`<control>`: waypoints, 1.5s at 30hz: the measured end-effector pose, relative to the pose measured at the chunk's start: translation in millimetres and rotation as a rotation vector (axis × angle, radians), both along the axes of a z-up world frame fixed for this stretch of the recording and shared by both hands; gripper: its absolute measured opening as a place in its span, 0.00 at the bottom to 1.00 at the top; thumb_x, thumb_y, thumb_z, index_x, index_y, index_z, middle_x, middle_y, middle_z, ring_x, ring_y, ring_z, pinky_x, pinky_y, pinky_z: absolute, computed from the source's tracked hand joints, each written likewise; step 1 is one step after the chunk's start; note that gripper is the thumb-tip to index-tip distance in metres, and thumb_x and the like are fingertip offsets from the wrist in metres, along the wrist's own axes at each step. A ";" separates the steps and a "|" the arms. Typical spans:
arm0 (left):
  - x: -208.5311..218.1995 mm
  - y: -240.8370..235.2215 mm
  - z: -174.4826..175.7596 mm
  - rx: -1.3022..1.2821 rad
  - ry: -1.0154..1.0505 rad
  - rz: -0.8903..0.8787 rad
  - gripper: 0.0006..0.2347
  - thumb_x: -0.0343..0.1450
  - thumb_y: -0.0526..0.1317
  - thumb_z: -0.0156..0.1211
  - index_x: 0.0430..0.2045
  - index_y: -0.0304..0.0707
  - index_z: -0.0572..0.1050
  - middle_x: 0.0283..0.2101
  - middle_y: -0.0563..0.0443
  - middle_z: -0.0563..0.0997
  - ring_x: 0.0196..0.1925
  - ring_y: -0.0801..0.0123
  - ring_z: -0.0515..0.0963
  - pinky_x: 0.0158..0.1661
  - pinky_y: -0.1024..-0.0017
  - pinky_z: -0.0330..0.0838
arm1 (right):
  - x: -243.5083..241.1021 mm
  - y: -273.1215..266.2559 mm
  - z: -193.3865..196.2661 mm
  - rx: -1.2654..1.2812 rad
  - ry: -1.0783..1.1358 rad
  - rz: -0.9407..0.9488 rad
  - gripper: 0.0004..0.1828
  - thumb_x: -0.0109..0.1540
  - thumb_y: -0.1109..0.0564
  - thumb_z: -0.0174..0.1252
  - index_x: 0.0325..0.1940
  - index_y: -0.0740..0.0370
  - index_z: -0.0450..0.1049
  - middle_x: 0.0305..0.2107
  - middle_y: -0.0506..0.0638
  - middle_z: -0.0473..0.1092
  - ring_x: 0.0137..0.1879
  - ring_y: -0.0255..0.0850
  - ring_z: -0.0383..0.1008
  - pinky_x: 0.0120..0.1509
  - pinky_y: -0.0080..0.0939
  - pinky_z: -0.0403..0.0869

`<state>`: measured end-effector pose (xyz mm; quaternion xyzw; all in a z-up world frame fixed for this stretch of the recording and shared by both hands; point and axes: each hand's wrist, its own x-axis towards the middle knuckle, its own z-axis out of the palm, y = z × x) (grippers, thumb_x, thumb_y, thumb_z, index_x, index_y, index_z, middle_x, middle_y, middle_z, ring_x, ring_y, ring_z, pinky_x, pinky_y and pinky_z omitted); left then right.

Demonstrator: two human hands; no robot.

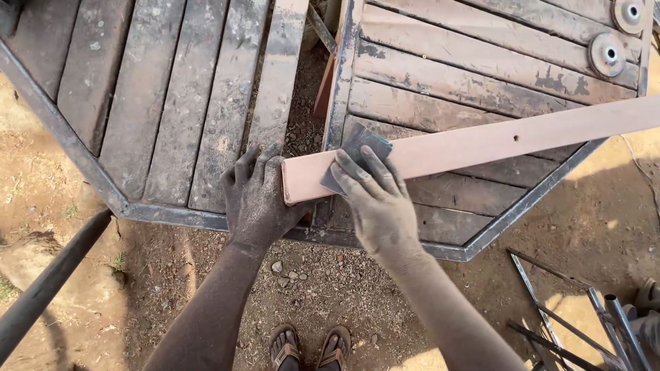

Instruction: Sanding a wooden beam using an angle grinder and a manual sanding block to smooth the surface.

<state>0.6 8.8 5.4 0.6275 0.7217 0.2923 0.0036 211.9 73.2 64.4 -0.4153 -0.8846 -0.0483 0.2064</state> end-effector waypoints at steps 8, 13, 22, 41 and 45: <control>2.4 -3.3 9.4 -0.009 0.065 0.006 0.32 0.62 0.68 0.62 0.48 0.42 0.76 0.62 0.51 0.77 0.63 0.47 0.71 0.51 0.49 0.61 | 163.3 88.7 9.1 -0.002 -0.024 -0.284 0.19 0.74 0.60 0.47 0.65 0.68 0.78 0.61 0.60 0.73 0.67 0.52 0.71 0.75 0.47 0.61; 1.3 -1.1 7.8 -0.003 0.074 0.016 0.34 0.62 0.68 0.62 0.50 0.40 0.74 0.59 0.48 0.78 0.64 0.49 0.71 0.50 0.49 0.63 | -7.5 -11.4 -14.2 -0.178 0.064 -0.421 0.32 0.65 0.50 0.64 0.73 0.43 0.65 0.68 0.38 0.66 0.70 0.40 0.58 0.63 0.44 0.55; 4.8 -1.7 5.6 -0.047 0.054 0.009 0.31 0.62 0.64 0.58 0.51 0.42 0.75 0.63 0.51 0.76 0.66 0.49 0.70 0.54 0.48 0.61 | -40.1 -24.4 -6.1 -0.107 0.096 -0.118 0.31 0.60 0.47 0.65 0.69 0.43 0.71 0.64 0.38 0.66 0.59 0.49 0.61 0.61 0.53 0.62; 4.1 1.0 11.4 -0.154 0.013 -0.025 0.35 0.59 0.66 0.64 0.54 0.43 0.72 0.63 0.49 0.73 0.68 0.49 0.66 0.61 0.51 0.56 | 81.4 86.7 -20.6 0.226 0.462 -0.002 0.33 0.80 0.48 0.41 0.59 0.89 0.72 0.54 0.79 0.72 0.58 0.71 0.73 0.62 0.64 0.71; 4.5 3.5 7.8 -0.167 0.005 -0.025 0.36 0.59 0.68 0.62 0.53 0.42 0.72 0.61 0.47 0.74 0.69 0.48 0.65 0.61 0.49 0.56 | 93.6 91.6 -40.6 0.130 0.583 0.041 0.29 0.81 0.51 0.42 0.65 0.88 0.66 0.45 0.82 0.77 0.56 0.68 0.78 0.67 0.61 0.73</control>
